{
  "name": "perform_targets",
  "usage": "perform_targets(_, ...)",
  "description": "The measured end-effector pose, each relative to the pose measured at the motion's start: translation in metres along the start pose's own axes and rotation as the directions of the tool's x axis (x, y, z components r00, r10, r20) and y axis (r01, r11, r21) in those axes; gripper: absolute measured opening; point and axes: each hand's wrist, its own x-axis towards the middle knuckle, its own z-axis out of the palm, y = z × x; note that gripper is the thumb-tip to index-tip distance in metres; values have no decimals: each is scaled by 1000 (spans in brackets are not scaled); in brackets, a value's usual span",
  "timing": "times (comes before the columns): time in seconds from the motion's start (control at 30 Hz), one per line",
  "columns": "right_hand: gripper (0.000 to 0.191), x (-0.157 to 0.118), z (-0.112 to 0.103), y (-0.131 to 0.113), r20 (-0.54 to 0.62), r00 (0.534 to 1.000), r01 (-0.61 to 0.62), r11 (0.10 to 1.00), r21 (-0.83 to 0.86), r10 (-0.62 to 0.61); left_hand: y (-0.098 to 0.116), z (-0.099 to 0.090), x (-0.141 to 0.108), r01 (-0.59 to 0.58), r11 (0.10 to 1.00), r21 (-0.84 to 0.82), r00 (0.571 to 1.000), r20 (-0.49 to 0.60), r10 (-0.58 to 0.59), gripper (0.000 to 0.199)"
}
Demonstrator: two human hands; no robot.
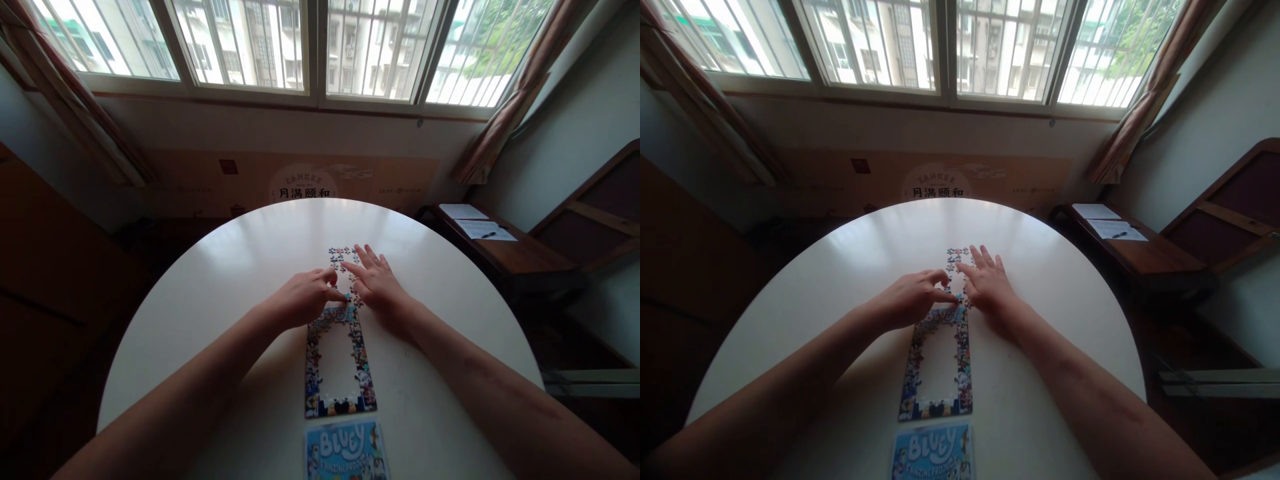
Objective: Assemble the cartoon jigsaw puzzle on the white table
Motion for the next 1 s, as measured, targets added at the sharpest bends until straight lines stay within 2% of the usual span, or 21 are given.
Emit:
perform_targets(0.17,54,-2,-18,1,-254,967,-3,997,73,21,1,0,5,51,996,78,997,-60,-46,46)
perform_targets(0.33,39,-7,-39,14,-316,948,69,990,122,-27,-1,4,11,69,984,162,987,-155,-44,40)
perform_targets(0.4,36,-11,-50,19,-265,962,118,976,183,-67,-3,6,12,87,984,157,985,-159,-62,40)
perform_targets(0.5,35,-16,-66,23,-113,986,147,954,261,-121,-6,7,15,104,984,143,984,-161,-80,40)
perform_targets(0.63,36,-21,-76,19,26,982,171,946,274,-185,-10,8,19,115,983,145,982,-168,-90,40)
perform_targets(0.8,40,-23,-68,10,172,952,206,944,257,-255,-12,11,19,113,981,160,973,-216,-77,39)
perform_targets(0.93,43,-22,-59,5,236,923,250,940,231,-303,-10,11,7,190,974,127,933,-333,-138,40)
perform_targets(1.0,44,-22,-56,3,254,915,256,938,233,-313,-9,10,1,209,973,97,923,-349,-163,42)
